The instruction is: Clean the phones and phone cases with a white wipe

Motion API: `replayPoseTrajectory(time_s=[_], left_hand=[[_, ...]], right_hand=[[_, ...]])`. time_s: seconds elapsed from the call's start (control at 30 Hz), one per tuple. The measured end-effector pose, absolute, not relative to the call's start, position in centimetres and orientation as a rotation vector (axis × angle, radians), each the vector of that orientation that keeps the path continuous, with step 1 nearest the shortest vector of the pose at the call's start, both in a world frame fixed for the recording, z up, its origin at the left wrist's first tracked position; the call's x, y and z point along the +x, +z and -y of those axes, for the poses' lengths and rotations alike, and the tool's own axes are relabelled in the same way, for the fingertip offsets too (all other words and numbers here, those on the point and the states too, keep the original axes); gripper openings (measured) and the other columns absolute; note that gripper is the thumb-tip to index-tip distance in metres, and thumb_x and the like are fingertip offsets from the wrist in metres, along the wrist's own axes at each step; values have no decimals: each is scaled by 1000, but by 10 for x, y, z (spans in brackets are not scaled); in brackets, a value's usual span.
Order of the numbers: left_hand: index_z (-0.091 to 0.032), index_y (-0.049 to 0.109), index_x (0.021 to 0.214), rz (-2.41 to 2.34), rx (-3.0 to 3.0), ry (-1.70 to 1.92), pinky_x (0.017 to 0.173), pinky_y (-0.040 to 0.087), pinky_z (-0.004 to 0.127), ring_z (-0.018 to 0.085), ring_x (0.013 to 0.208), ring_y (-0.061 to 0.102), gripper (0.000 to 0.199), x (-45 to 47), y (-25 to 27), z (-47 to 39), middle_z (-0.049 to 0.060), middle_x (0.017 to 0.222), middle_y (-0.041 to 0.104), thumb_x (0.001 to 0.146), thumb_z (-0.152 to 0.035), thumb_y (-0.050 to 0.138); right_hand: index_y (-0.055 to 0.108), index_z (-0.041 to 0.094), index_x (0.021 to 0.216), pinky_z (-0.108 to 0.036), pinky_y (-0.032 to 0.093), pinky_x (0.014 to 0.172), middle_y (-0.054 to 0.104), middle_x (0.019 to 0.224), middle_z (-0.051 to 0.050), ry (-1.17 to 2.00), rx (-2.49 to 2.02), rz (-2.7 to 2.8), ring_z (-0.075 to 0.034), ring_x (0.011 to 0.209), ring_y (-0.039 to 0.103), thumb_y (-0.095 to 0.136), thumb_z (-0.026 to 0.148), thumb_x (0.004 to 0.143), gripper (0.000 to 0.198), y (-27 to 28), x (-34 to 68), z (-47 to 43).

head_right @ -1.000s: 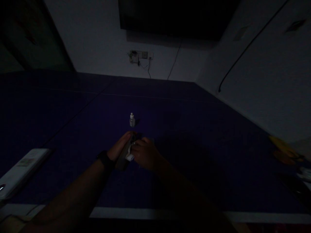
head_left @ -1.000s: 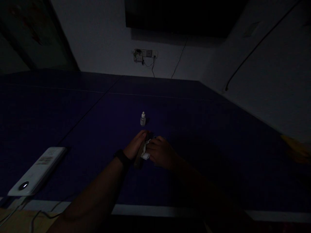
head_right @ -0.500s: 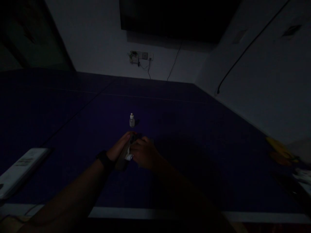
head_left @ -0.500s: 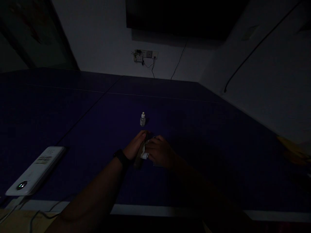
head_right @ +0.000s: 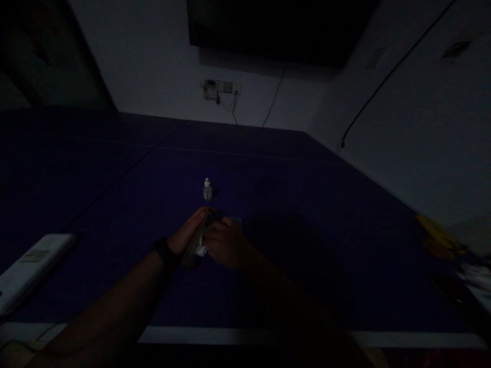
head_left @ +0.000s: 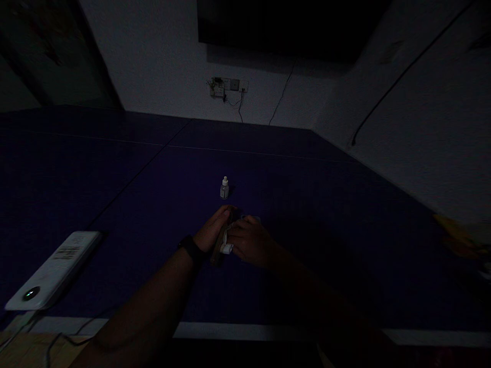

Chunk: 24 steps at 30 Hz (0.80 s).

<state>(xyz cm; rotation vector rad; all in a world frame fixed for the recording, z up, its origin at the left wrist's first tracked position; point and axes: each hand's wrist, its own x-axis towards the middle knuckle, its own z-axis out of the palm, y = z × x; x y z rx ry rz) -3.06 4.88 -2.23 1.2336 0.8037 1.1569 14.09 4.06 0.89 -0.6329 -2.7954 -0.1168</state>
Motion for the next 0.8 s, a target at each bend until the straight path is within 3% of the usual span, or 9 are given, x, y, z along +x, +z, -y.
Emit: replayPoseTrajectory(time_s=[0.33, 0.6, 0.8], left_hand=[[-21, 63, 120, -813, 1247, 1167, 90, 47, 35, 23, 101, 61, 48, -30, -23, -48, 7, 109, 66, 94, -60, 55], [-21, 61, 121, -850, 1262, 1173, 80, 48, 33, 20, 85, 59, 50, -32, -25, -49, 4, 96, 65, 94, -63, 52], [-21, 61, 120, -871, 1261, 1187, 82, 46, 33, 20, 87, 58, 49, -32, -25, -49, 4, 100, 65, 95, -62, 51]], right_hand=[[70, 20, 88, -38, 36, 85, 74, 97, -4, -54, -547, 2927, -23, 100, 58, 65, 20, 88, 5, 12, 137, -38], [70, 20, 95, -40, 33, 82, 74, 99, -3, -119, -483, 2850, -22, 93, 57, 65, 24, 88, 9, 16, 143, -34], [70, 19, 95, -39, 33, 86, 73, 102, -4, -79, -508, 2955, -24, 102, 56, 65, 23, 88, 9, 8, 138, -32]])
